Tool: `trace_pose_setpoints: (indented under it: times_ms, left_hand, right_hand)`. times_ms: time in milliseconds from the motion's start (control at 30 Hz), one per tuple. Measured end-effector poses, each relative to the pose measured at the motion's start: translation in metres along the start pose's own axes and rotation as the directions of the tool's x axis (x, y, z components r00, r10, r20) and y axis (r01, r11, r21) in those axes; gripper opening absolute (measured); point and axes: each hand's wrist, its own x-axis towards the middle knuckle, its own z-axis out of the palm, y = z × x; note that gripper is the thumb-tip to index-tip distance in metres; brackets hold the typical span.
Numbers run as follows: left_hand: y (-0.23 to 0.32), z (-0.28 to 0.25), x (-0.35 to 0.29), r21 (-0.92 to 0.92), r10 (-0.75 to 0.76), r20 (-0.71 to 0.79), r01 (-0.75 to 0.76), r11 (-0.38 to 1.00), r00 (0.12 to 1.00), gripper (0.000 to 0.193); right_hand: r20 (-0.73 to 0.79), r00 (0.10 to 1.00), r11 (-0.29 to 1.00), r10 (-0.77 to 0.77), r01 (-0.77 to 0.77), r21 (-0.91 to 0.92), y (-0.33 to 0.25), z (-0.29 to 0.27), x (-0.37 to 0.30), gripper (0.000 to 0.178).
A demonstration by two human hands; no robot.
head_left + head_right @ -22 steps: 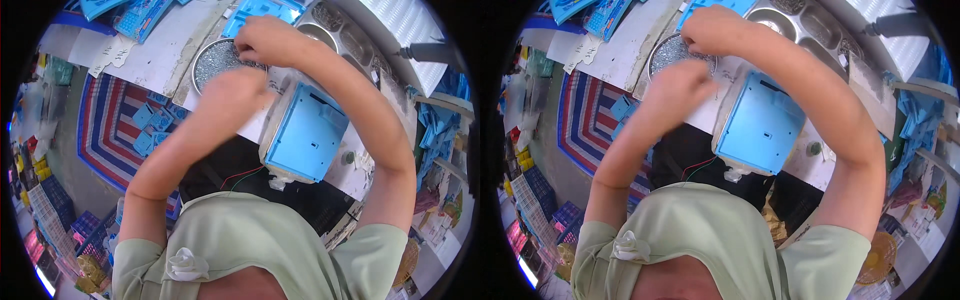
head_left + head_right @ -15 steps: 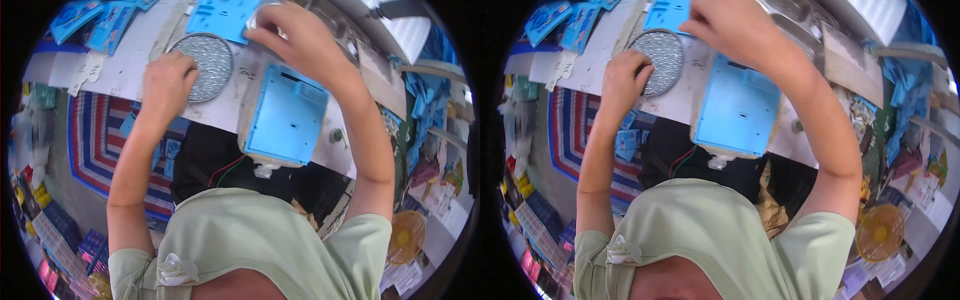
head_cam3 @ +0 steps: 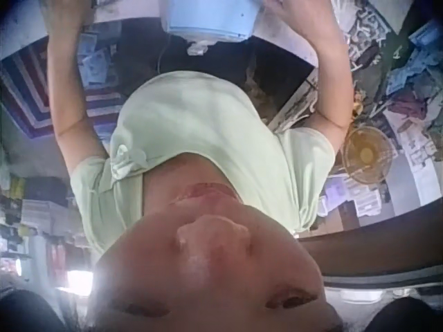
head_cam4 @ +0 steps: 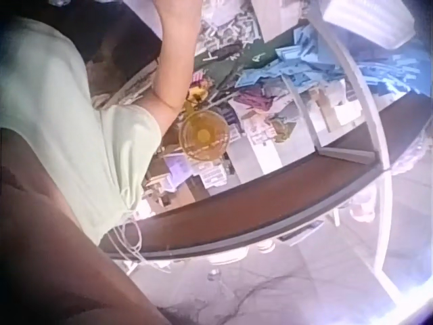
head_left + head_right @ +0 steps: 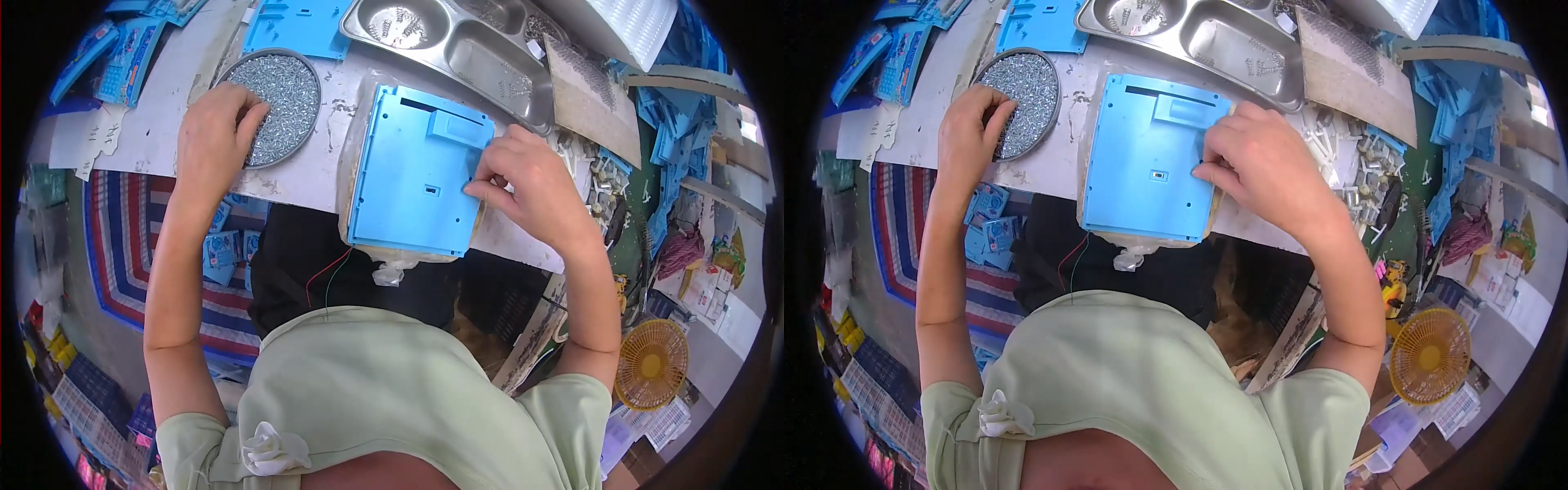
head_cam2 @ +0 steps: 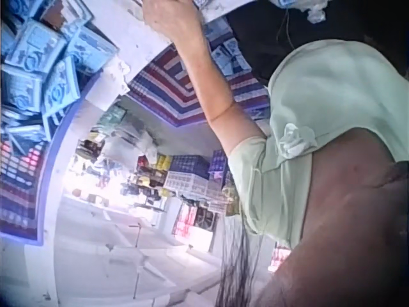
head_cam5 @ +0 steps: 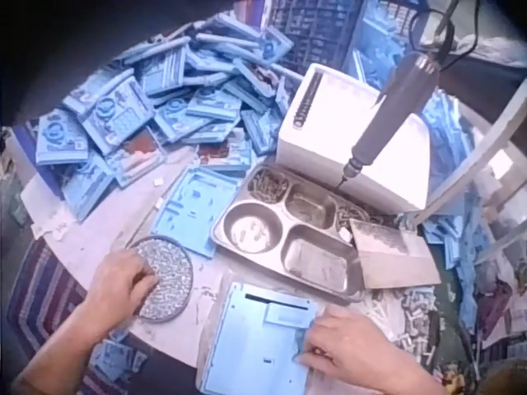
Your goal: Assembling and soldering components into a blue plastic electronic device housing.
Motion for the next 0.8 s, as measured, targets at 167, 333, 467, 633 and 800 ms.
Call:
trace_pose_setpoints:
  times_ms: [167, 333, 467, 633, 800]
  left_hand:
    - [0.001, -0.003, -0.001, 0.018, 0.017, -0.011, -0.017, 1.000, 1.000, 0.016]
    - [0.001, -0.003, 0.001, 0.009, 0.065, -0.034, -0.064, 0.998, 0.997, 0.019]
    - [-0.001, -0.006, 0.003, -0.030, 0.056, 0.031, -0.055, 0.998, 0.998, 0.019]
    - [0.001, -0.012, 0.000, -0.056, 0.041, 0.072, -0.037, 0.998, 0.997, 0.017]
    - [0.002, -0.012, -0.001, -0.093, 0.043, 0.089, -0.035, 0.995, 0.995, 0.015]
  right_hand:
    - [0.127, 0.992, 0.998, 0.002, 0.005, -0.057, -0.001, -0.012, 0.013, 0.021]
    - [0.070, 0.997, 0.998, -0.015, 0.020, -0.063, -0.001, -0.005, 0.006, 0.022]
    - [0.072, 0.997, 0.996, -0.025, 0.031, -0.079, 0.002, -0.004, 0.006, 0.023]
    - [-0.073, 0.997, 0.997, 0.022, -0.016, 0.077, -0.002, 0.001, -0.006, 0.024]
    - [-0.423, 0.906, 0.980, 0.025, 0.062, 0.190, -0.021, 0.052, -0.040, 0.024]
